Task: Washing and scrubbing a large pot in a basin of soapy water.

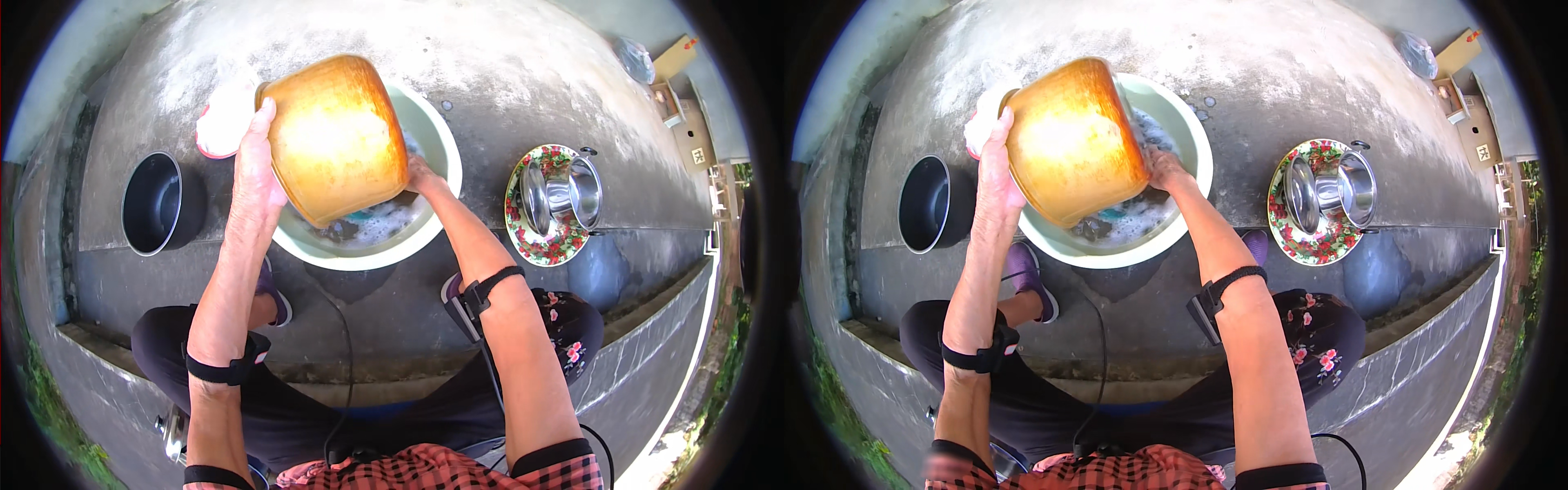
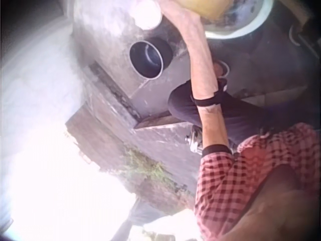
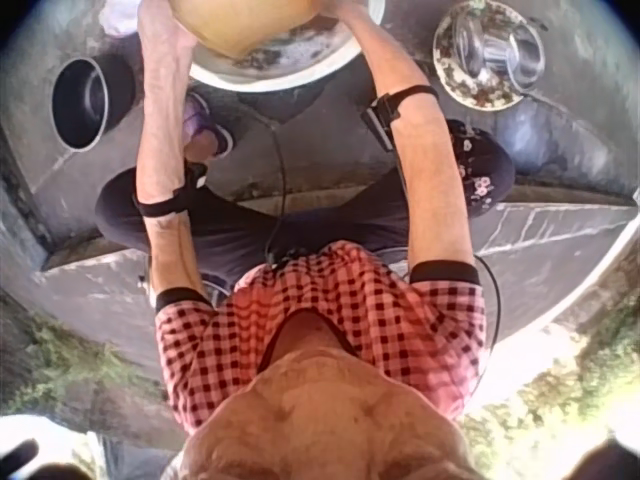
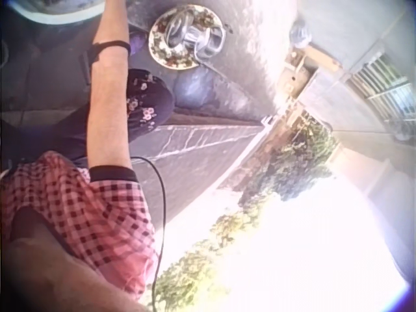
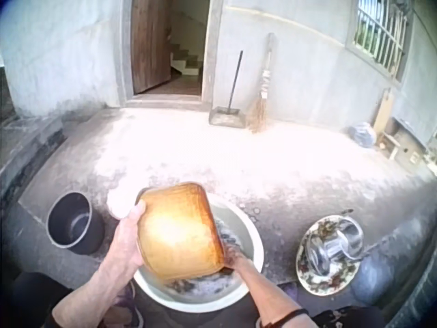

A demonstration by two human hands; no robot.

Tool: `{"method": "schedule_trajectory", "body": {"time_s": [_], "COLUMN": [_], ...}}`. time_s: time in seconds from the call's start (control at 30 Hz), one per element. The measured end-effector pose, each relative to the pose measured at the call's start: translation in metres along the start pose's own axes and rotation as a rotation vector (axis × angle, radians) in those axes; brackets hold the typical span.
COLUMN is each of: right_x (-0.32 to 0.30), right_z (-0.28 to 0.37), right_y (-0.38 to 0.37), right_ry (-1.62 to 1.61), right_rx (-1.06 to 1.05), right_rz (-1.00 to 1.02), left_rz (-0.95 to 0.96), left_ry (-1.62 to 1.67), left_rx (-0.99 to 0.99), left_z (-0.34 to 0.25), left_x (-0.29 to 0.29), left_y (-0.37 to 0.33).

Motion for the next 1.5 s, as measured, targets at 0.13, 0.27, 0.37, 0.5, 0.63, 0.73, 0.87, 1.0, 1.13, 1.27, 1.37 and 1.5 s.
{"method": "schedule_trajectory", "body": {"time_s": [0.13, 0.27, 0.37, 0.5, 0.63, 0.73, 0.87, 1.0, 1.13, 1.27, 1.37, 1.5], "right_x": [0.041, 0.061, 0.039, 0.048, 0.055, 0.044, 0.014, -0.021, -0.056, -0.086, -0.098, -0.087], "right_z": [-0.023, -0.021, -0.036, 0.025, 0.020, 0.017, 0.024, 0.046, 0.056, 0.077, 0.085, 0.081], "right_y": [-0.026, -0.053, -0.054, -0.025, 0.003, 0.020, 0.059, 0.098, 0.124, 0.150, 0.146, 0.114], "right_ry": [0.245, 0.483, -0.356, 0.367, 0.480, 0.477, 0.484, 0.325, -0.028, -0.720, -0.883, -0.997], "right_rx": [-0.249, -0.178, -0.527, -0.102, -0.078, -0.064, -0.112, -0.218, -0.277, -0.225, -0.304, -0.408], "right_rz": [-0.153, -0.415, -0.704, -0.266, -0.174, 0.055, 0.288, 0.349, 0.317, 0.334, 0.247, -0.057], "left_rz": [0.026, 0.163, 0.212, 0.058, 0.026, 0.062, 0.055, 0.105, 0.113, 0.149, 0.157, 0.165], "left_ry": [0.121, 0.325, 0.370, 0.136, 0.161, 0.052, 0.016, 0.002, 0.017, 0.004, -0.008, -0.090], "left_rx": [0.113, 0.113, 0.101, 0.173, 0.033, 0.032, -0.023, 0.001, 0.005, -0.038, -0.068, -0.109], "left_z": [-0.012, -0.024, -0.026, -0.032, -0.008, 0.013, 0.023, 0.017, 0.025, 0.039, 0.043, 0.044], "left_x": [0.004, 0.022, 0.033, 0.005, -0.005, -0.010, -0.018, -0.030, -0.033, -0.044, -0.056, -0.068], "left_y": [-0.007, -0.015, -0.016, -0.009, -0.015, -0.014, -0.022, -0.032, -0.033, -0.027, -0.031, -0.036]}}
Point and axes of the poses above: each hand's wrist, its own y-axis away from the middle knuckle, its own x-axis out of the palm, z = x × y, the point moved 4 cm from there along -y, towards the middle knuckle, and after that the axes turned 3 degrees about z, right-handed, at the moved point
